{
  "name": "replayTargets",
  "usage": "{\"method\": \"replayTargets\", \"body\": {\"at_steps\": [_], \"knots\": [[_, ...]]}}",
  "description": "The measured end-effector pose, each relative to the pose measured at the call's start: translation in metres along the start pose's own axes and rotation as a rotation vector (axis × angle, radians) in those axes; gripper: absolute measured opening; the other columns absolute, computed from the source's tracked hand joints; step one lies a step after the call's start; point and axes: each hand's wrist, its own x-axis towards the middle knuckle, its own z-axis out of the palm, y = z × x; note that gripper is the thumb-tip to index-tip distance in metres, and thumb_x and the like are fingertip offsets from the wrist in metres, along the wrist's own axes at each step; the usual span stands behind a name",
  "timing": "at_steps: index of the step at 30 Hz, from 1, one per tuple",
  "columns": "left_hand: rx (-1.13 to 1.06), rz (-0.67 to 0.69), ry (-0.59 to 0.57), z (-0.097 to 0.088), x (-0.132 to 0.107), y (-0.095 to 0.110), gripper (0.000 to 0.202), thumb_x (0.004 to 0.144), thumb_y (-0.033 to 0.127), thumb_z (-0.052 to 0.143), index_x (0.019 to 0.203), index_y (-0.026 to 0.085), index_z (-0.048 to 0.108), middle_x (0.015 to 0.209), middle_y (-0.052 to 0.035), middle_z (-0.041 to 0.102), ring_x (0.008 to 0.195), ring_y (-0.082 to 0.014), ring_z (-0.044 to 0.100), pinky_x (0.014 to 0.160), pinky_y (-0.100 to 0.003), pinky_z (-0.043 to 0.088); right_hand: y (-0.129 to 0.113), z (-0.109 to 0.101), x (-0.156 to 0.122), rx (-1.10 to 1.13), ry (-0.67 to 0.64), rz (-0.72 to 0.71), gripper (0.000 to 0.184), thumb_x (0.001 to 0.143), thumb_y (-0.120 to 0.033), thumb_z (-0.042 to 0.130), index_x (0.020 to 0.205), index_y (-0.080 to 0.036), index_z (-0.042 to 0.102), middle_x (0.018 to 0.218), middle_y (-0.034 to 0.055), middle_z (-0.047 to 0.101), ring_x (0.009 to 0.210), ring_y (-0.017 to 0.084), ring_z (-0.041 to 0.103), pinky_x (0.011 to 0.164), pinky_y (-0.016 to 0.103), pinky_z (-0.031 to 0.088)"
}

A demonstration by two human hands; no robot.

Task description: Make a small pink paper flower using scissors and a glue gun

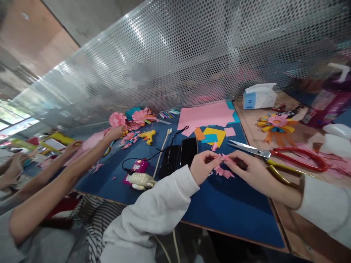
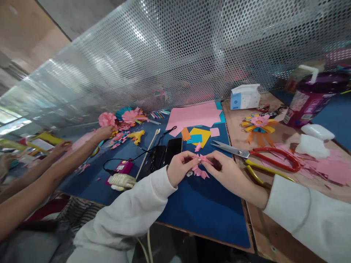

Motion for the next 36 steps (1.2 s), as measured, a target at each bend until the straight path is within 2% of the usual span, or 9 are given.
{"method": "replayTargets", "body": {"at_steps": [3,7,12,16,21,30,36], "knots": [[0.024,0.052,-0.027,0.0,0.0,-0.004,0.019,0.07,0.03,0.07,0.075,0.012,0.066,0.069,-0.0039,0.065,0.061,-0.0101,0.056,0.063,-0.026,0.047,0.002,0.0,0.0,0.02,-0.002,0.042,0.036,0.082,-0.051,0.055,0.099,-0.02,0.061,0.088,0.0058,0.067,0.073,0.019,0.062,0.064,0.032,0.05],[0.09,0.096,-0.067,-0.001,0.001,-0.005,0.016,0.074,0.027,0.067,0.078,0.012,0.068,0.073,-0.0053,0.066,0.064,-0.0106,0.056,0.064,-0.026,0.047,0.0,-0.001,-0.001,0.065,-0.009,0.07,0.037,0.081,-0.054,0.054,0.09,-0.019,0.062,0.074,0.0045,0.065,0.061,0.016,0.058,0.054,0.029,0.049],[0.14,0.186,-0.038,0.0,0.001,-0.003,0.015,0.073,0.027,0.069,0.078,0.013,0.068,0.08,-0.006,0.067,0.072,-0.0131,0.059,0.071,-0.028,0.048,-0.003,-0.003,0.0,0.106,0.042,0.045,0.035,0.078,-0.054,0.058,0.079,-0.019,0.062,0.066,0.0015,0.061,0.051,0.012,0.052,0.048,0.025,0.045],[0.143,0.14,-0.077,0.0,0.002,-0.002,0.014,0.076,0.025,0.065,0.082,0.013,0.068,0.081,-0.0057,0.069,0.072,-0.0139,0.061,0.073,-0.029,0.049,-0.002,-0.003,0.001,0.108,0.078,0.06,0.036,0.078,-0.055,0.057,0.078,-0.019,0.061,0.065,0.001,0.058,0.051,0.012,0.051,0.047,0.025,0.044],[0.171,0.168,-0.079,0.0,0.001,-0.001,0.014,0.077,0.025,0.064,0.084,0.013,0.067,0.081,-0.0056,0.068,0.073,-0.014,0.061,0.074,-0.029,0.049,-0.001,-0.002,0.002,0.115,0.094,0.08,0.038,0.076,-0.056,0.058,0.08,-0.019,0.061,0.068,0.0021,0.06,0.053,0.013,0.053,0.047,0.025,0.044],[0.264,0.226,-0.089,-0.001,-0.001,-0.003,0.015,0.08,0.026,0.061,0.084,0.013,0.067,0.079,-0.0052,0.067,0.071,-0.0135,0.059,0.071,-0.028,0.049,-0.01,-0.007,-0.002,0.105,0.026,0.073,0.033,0.081,-0.05,0.056,0.072,-0.02,0.062,0.06,0.0002,0.061,0.048,0.011,0.052,0.048,0.024,0.044],[0.317,0.25,-0.069,-0.001,0.0,-0.005,0.014,0.079,0.026,0.061,0.081,0.014,0.067,0.077,-0.0046,0.067,0.07,-0.0133,0.06,0.068,-0.026,0.049,-0.01,-0.007,0.0,0.103,-0.022,0.095,0.032,0.081,-0.05,0.057,0.073,-0.02,0.063,0.06,0.0007,0.062,0.048,0.011,0.053,0.047,0.023,0.045]]}}
